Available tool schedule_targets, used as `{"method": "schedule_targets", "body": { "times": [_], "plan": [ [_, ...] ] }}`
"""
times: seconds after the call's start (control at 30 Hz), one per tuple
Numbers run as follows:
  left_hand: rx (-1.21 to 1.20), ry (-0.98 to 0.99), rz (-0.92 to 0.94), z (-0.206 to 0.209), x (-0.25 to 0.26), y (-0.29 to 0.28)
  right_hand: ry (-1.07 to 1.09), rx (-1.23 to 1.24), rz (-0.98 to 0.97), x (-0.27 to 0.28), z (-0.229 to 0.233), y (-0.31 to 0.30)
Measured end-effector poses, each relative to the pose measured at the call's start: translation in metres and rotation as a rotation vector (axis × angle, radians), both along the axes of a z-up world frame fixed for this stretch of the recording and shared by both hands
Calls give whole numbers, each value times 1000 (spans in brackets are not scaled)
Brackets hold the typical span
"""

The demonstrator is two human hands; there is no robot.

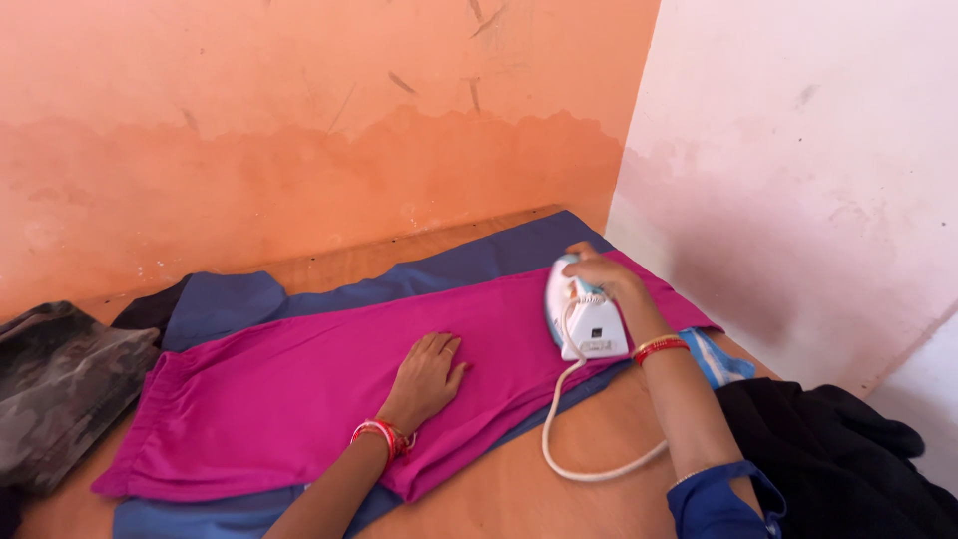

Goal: The person irons a pink top and then a pair of camouflage-patterned pants on a wooden table. They smooth the fabric with one hand while moving the iron with the other, then fold the pants after ironing.

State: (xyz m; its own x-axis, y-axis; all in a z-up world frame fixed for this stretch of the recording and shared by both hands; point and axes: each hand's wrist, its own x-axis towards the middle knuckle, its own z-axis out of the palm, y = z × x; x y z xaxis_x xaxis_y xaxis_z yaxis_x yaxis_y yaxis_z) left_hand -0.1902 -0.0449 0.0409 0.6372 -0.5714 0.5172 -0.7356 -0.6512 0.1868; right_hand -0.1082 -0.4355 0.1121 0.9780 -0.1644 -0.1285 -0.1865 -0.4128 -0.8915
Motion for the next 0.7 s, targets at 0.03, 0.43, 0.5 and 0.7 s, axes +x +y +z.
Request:
{"method": "schedule_targets", "body": {
  "times": [0.03, 0.43, 0.5, 0.7],
  "plan": [
    [0, 29, 10, 1, 0, 0, 7, -7, 61, -16, 8, 17],
    [306, 235, 11, -6, -48, 29, 211, -18, 627, -144, 59, 141],
    [374, 313, 39, 2, -73, 50, 189, -84, 587, -141, 58, 143],
    [359, 257, 6, 17, -119, 90, 12, -61, 486, -56, 12, 128]
  ]
}}
